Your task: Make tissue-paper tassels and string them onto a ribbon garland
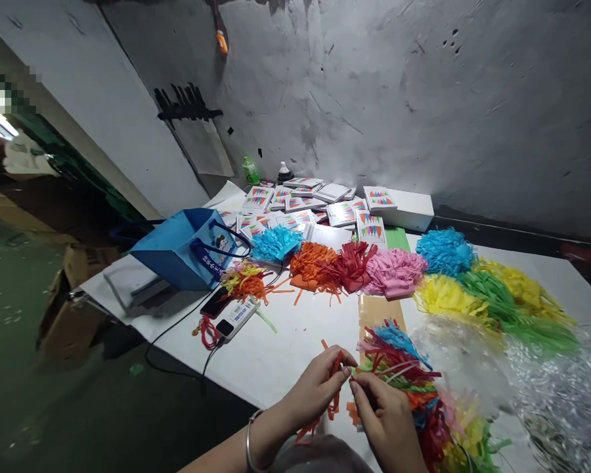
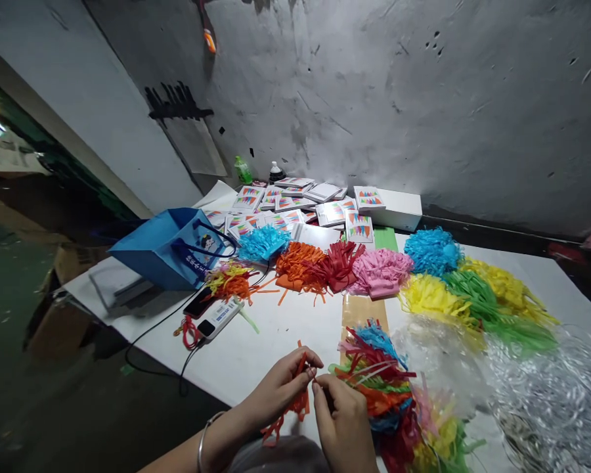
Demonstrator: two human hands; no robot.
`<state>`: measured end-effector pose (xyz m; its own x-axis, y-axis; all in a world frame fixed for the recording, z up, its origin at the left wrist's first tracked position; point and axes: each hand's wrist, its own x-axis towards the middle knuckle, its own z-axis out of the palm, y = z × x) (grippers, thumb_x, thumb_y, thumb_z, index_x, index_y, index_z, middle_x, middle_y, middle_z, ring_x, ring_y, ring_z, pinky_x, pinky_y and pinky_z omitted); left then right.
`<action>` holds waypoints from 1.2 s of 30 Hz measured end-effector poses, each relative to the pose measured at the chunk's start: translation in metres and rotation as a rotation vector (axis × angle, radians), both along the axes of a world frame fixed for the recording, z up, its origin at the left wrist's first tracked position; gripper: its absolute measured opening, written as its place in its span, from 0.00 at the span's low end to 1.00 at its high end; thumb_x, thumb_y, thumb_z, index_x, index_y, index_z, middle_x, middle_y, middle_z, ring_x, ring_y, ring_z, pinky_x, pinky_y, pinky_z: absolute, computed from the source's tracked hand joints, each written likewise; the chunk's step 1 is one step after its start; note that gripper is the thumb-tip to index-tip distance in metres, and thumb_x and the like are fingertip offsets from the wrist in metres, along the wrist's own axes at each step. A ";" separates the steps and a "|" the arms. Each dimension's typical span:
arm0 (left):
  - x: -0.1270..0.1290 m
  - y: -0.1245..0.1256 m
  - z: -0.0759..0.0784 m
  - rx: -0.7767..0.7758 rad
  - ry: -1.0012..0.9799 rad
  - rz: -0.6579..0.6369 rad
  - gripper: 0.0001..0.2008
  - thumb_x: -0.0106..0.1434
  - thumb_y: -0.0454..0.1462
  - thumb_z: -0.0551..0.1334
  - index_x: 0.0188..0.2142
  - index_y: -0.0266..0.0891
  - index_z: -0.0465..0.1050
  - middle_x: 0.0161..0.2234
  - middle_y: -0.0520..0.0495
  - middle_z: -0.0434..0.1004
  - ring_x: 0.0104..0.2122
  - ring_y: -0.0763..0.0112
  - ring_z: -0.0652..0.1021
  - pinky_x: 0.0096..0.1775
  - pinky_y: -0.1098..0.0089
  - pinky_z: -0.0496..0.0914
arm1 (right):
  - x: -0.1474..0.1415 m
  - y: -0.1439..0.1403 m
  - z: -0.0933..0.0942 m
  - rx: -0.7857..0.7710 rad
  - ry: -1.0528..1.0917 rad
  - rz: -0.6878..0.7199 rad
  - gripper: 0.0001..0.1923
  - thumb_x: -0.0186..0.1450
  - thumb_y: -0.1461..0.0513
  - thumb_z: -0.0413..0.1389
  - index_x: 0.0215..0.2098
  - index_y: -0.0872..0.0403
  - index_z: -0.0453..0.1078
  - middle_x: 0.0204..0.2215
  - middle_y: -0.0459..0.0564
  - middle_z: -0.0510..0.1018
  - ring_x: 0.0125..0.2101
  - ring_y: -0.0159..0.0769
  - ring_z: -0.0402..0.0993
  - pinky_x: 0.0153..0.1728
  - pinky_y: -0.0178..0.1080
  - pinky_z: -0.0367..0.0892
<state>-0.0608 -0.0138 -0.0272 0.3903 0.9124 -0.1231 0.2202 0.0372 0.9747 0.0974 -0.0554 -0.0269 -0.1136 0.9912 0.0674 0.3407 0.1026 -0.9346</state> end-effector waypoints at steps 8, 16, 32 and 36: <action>0.003 -0.004 -0.003 -0.006 -0.028 0.006 0.13 0.66 0.44 0.56 0.39 0.37 0.70 0.34 0.48 0.70 0.35 0.68 0.69 0.40 0.69 0.64 | 0.003 -0.001 -0.003 0.013 -0.067 0.045 0.14 0.68 0.54 0.49 0.34 0.52 0.73 0.29 0.49 0.79 0.28 0.34 0.76 0.20 0.28 0.65; 0.003 -0.007 -0.004 -0.016 -0.023 0.024 0.11 0.65 0.42 0.56 0.38 0.36 0.70 0.33 0.49 0.68 0.34 0.68 0.68 0.39 0.69 0.64 | 0.001 -0.006 -0.008 0.024 -0.032 0.000 0.15 0.68 0.53 0.50 0.34 0.52 0.74 0.25 0.47 0.78 0.26 0.33 0.75 0.22 0.28 0.66; 0.006 -0.009 -0.011 0.046 0.083 0.025 0.11 0.67 0.40 0.53 0.40 0.37 0.70 0.35 0.47 0.71 0.37 0.67 0.71 0.40 0.68 0.65 | 0.006 -0.006 -0.014 0.248 -0.221 0.025 0.12 0.69 0.59 0.49 0.35 0.52 0.74 0.28 0.48 0.80 0.27 0.34 0.78 0.28 0.29 0.70; 0.007 -0.009 -0.014 0.069 0.128 0.034 0.10 0.67 0.38 0.53 0.40 0.37 0.70 0.36 0.47 0.72 0.37 0.66 0.71 0.41 0.68 0.65 | 0.005 -0.006 -0.021 0.348 -0.297 0.024 0.12 0.69 0.61 0.48 0.36 0.53 0.73 0.27 0.48 0.80 0.27 0.33 0.79 0.29 0.30 0.70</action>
<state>-0.0537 -0.0231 -0.0408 0.3442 0.9328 -0.1068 0.3429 -0.0190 0.9392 0.1024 -0.0613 -0.0476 -0.2010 0.9124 0.3565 0.5825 0.4039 -0.7054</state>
